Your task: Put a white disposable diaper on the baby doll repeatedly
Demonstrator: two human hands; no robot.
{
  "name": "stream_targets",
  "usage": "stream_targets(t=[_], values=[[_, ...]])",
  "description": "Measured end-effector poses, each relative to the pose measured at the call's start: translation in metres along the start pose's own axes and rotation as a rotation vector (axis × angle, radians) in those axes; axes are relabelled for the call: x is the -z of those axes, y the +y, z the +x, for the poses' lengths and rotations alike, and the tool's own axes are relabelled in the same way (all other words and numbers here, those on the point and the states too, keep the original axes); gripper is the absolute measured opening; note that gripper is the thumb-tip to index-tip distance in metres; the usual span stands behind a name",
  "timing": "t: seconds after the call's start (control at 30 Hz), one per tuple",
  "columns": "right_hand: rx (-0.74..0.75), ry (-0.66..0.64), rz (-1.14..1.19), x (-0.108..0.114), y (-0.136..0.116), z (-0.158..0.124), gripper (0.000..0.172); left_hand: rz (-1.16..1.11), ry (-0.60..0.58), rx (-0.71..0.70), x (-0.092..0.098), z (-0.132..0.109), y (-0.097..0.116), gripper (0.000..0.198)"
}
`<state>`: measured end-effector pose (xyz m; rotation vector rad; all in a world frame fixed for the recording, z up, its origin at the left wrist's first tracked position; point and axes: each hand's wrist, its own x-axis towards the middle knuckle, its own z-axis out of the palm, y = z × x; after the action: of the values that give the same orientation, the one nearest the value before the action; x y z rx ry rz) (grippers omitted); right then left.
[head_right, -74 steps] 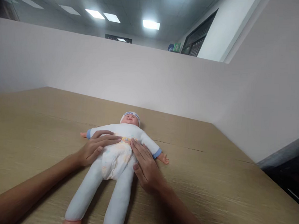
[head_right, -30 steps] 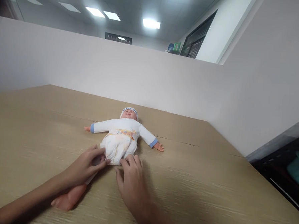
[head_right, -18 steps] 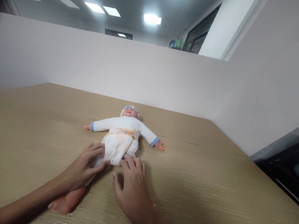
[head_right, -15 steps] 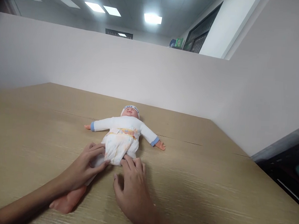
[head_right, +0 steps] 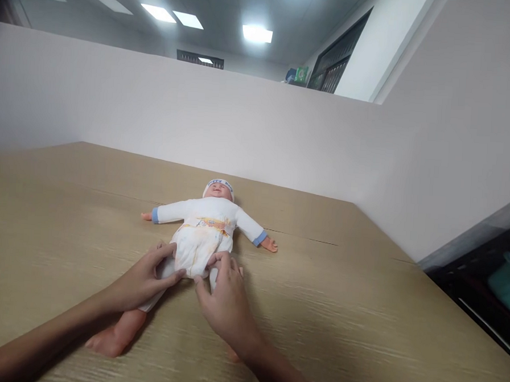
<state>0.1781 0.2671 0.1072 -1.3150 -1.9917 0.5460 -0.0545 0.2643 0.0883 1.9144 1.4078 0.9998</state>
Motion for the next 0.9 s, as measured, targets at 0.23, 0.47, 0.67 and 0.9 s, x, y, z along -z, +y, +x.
stream_targets(t=[0.23,0.47,0.67,0.9], values=[[-0.043,0.127,0.016,-0.001,0.008,-0.002,0.029,-0.161,-0.004,0.033,0.0,-0.003,-0.002,0.035],[-0.128,0.11,0.085,0.0,0.012,-0.003,0.026,-0.282,0.099,0.059,-0.008,-0.008,-0.011,0.044],[-0.097,0.092,0.067,0.003,0.012,-0.004,0.015,-0.284,0.106,0.058,-0.009,-0.013,-0.012,0.05],[-0.063,0.017,-0.092,0.01,0.005,-0.005,0.011,-0.25,0.043,0.1,-0.001,-0.004,-0.003,0.042]])
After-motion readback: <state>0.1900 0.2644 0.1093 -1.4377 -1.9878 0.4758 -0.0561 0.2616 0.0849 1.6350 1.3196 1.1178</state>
